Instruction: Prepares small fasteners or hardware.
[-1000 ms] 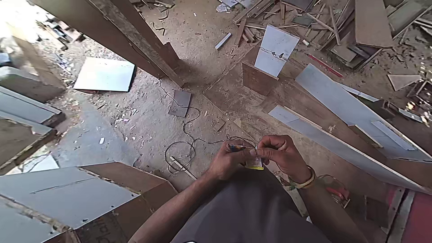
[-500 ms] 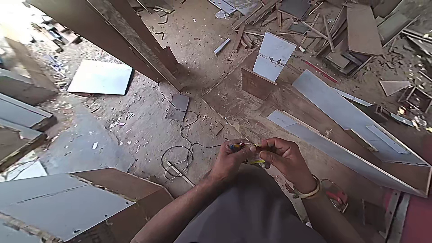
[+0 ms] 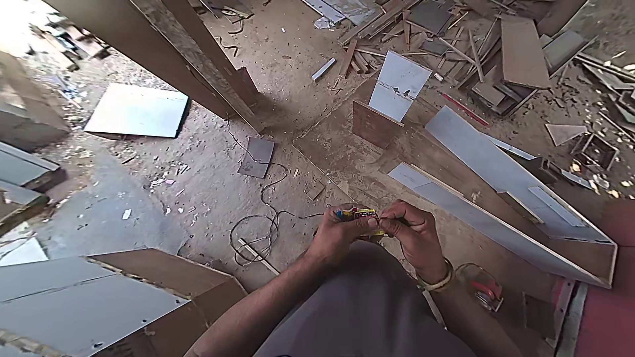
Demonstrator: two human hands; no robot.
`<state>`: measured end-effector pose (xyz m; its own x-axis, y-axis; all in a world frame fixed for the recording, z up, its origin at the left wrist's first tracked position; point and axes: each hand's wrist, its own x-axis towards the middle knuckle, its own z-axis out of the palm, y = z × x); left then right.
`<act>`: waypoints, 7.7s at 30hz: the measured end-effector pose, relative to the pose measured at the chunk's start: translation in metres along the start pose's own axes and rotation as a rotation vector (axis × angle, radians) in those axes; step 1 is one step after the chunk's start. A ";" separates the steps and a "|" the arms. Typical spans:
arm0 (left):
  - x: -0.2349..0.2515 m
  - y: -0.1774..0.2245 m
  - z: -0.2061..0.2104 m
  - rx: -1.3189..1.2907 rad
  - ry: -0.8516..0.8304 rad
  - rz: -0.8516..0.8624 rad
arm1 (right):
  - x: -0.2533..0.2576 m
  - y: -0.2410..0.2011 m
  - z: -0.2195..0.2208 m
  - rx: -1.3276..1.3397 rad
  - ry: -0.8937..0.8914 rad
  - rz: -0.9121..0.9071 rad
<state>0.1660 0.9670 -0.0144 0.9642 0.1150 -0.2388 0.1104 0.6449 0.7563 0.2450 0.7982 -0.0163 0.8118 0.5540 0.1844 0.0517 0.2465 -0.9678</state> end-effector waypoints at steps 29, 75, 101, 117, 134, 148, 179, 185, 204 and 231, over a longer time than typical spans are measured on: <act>-0.011 0.001 0.000 -0.123 0.149 0.218 | -0.041 0.029 -0.009 -0.848 0.101 -0.246; -0.011 0.000 -0.004 -0.057 0.089 0.279 | -0.023 -0.004 0.038 0.287 0.191 0.149; 0.002 -0.006 -0.026 -0.110 -0.268 0.271 | -0.022 -0.012 0.020 0.357 0.268 0.169; -0.011 -0.008 -0.025 -0.125 -0.076 0.268 | -0.017 -0.024 0.027 0.167 0.284 -0.018; -0.016 -0.005 -0.033 -0.029 -0.130 0.277 | -0.027 -0.024 0.047 0.217 0.276 0.026; -0.019 -0.002 -0.043 0.234 -0.080 0.570 | -0.022 -0.053 0.018 -0.156 0.194 -0.125; -0.029 0.012 -0.054 0.507 -0.114 0.584 | -0.003 -0.056 0.030 -0.625 -0.199 -0.082; -0.024 0.012 -0.051 0.495 -0.102 0.571 | 0.003 -0.056 0.026 -0.714 -0.276 -0.104; -0.015 0.008 -0.037 0.586 -0.049 0.506 | 0.009 -0.057 0.014 -0.867 -0.288 -0.083; -0.007 -0.008 -0.015 0.652 0.189 0.704 | 0.017 -0.057 0.055 -1.243 -0.056 -0.260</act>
<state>0.1549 0.9726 -0.0279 0.8126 0.4693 0.3456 -0.3091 -0.1557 0.9382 0.2241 0.8372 0.0514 0.6716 0.6419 0.3701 0.7385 -0.5397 -0.4041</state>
